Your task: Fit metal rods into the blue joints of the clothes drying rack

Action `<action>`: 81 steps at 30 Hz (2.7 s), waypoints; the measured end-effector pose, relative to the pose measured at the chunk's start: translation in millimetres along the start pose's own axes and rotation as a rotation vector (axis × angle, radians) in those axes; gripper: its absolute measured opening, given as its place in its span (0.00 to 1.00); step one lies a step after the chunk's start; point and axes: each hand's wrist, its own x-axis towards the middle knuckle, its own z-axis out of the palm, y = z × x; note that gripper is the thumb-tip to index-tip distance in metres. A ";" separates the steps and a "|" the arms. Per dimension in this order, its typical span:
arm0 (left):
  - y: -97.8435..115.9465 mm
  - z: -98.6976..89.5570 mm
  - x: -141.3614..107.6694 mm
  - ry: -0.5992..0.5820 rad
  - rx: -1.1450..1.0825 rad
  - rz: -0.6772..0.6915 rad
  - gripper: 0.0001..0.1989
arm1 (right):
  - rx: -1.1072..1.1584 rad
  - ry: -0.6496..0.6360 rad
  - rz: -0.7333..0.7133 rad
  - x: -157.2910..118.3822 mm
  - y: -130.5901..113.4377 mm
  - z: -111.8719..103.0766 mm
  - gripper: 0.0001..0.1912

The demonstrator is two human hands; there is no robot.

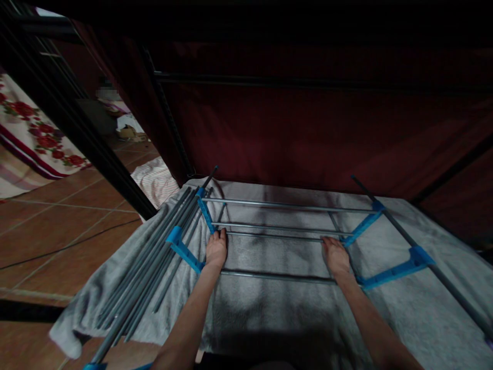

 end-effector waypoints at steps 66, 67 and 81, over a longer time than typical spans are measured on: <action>4.6 -19.1 9.5 -0.088 0.112 -0.111 0.24 | -0.731 0.049 -0.277 -26.4 62.1 -18.5 0.30; 5.1 -19.3 9.4 -0.089 0.115 -0.111 0.24 | -0.732 0.049 -0.271 -26.8 61.2 -18.9 0.31; 6.5 -21.3 7.6 -0.090 0.164 -0.079 0.24 | -0.759 -0.005 -0.170 -32.3 40.5 -21.3 0.32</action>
